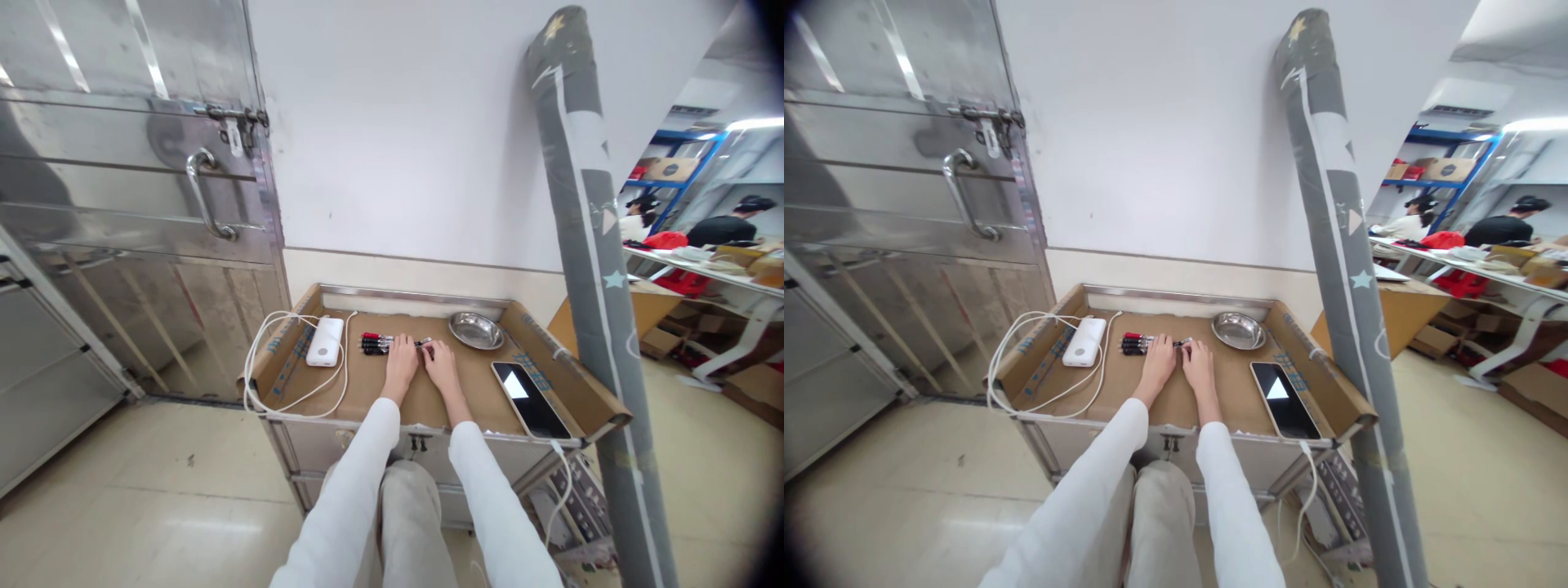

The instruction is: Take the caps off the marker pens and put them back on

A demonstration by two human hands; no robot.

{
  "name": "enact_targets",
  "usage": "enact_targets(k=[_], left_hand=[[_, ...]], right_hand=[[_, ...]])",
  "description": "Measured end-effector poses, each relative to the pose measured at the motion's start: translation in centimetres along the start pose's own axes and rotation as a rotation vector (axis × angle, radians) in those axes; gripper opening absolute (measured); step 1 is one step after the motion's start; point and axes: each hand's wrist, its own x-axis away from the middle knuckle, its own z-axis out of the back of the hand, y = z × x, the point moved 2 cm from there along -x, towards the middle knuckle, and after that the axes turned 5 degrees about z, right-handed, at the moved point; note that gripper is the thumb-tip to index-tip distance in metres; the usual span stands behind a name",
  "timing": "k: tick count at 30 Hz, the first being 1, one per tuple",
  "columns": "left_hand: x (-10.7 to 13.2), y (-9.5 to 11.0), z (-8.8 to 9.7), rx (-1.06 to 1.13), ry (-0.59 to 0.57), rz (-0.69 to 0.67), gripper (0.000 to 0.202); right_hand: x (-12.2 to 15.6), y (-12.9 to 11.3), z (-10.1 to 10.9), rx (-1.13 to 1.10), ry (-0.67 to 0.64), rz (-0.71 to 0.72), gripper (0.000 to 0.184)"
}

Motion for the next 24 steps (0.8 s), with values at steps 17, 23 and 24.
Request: enact_targets(k=[17, 23, 24], left_hand=[[-0.12, -0.07, -0.05, 0.036, -0.001, -0.003, 0.015], [-0.12, -0.06, -0.16, 0.048, -0.005, -0.038, 0.016], [-0.12, -0.05, -0.14, 0.048, -0.007, -0.042, 0.016]], right_hand=[[-0.1, 0.28, -0.17, -0.073, 0.036, 0.025, 0.019], [-0.06, 0.2, -0.18, -0.1, 0.04, 0.016, 0.02], [-0.04, 0.14, -0.13, -0.092, 0.034, 0.015, 0.02]])
